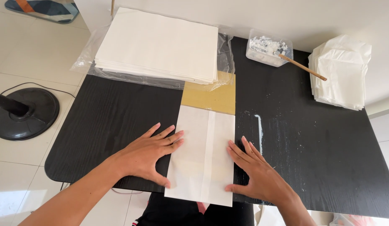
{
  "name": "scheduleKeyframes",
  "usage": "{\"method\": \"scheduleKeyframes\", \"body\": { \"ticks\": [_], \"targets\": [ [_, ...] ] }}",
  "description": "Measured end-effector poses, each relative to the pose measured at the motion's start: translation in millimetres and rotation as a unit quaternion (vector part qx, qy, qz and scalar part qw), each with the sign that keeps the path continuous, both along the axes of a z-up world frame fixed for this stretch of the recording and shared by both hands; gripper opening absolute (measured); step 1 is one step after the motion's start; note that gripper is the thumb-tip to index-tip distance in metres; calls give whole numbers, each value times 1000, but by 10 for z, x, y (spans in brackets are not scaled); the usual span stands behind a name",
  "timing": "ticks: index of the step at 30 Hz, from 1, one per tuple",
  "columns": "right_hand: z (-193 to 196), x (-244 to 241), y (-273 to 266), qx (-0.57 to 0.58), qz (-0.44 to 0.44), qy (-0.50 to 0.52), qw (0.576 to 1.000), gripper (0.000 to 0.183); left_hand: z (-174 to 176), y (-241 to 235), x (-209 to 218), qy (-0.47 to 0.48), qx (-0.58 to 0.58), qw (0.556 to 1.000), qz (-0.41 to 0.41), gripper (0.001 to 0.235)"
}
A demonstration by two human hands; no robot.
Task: Manually assembling paper bags by folding paper sheets around a template and applying glue with a brush.
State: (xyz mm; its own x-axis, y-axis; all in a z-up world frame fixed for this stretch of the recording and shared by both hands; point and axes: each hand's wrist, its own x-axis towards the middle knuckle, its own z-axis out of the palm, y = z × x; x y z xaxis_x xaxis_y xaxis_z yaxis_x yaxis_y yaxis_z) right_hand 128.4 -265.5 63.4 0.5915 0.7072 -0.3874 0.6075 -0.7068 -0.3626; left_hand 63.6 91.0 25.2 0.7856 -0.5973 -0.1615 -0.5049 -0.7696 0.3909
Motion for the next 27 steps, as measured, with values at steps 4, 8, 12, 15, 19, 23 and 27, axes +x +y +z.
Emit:
{"method": "scheduleKeyframes", "body": {
  "ticks": [4, 8, 12, 15, 19, 23, 27],
  "targets": [
    [-91, -122, -95, 15, 36, -22, 999, 124, -151, 14, -68, -39, 11, 999, -18, 147],
    [-107, -350, -110, 0, 70, -57, 996, 141, -201, -37, -208, -477, 177, 861, -5, 228],
    [-340, -673, -139, 123, 133, -232, 956, 125, -136, -324, -522, -425, 131, 895, 9, 188],
    [-463, -880, 62, 233, -17, -273, 933, 78, -225, -607, -708, -261, 15, 963, 58, 101],
    [-519, -921, 154, 263, 13, -271, 926, 72, -222, -789, -798, -269, 3, 960, 82, 88],
    [-562, -975, 172, 288, 5, -274, 917, 63, -257, -881, -835, -279, -24, 951, 129, 84],
    [-657, -954, 201, 278, -33, -277, 919, 65, -259, -921, -830, -273, -30, 950, 146, 80]
  ]
}}
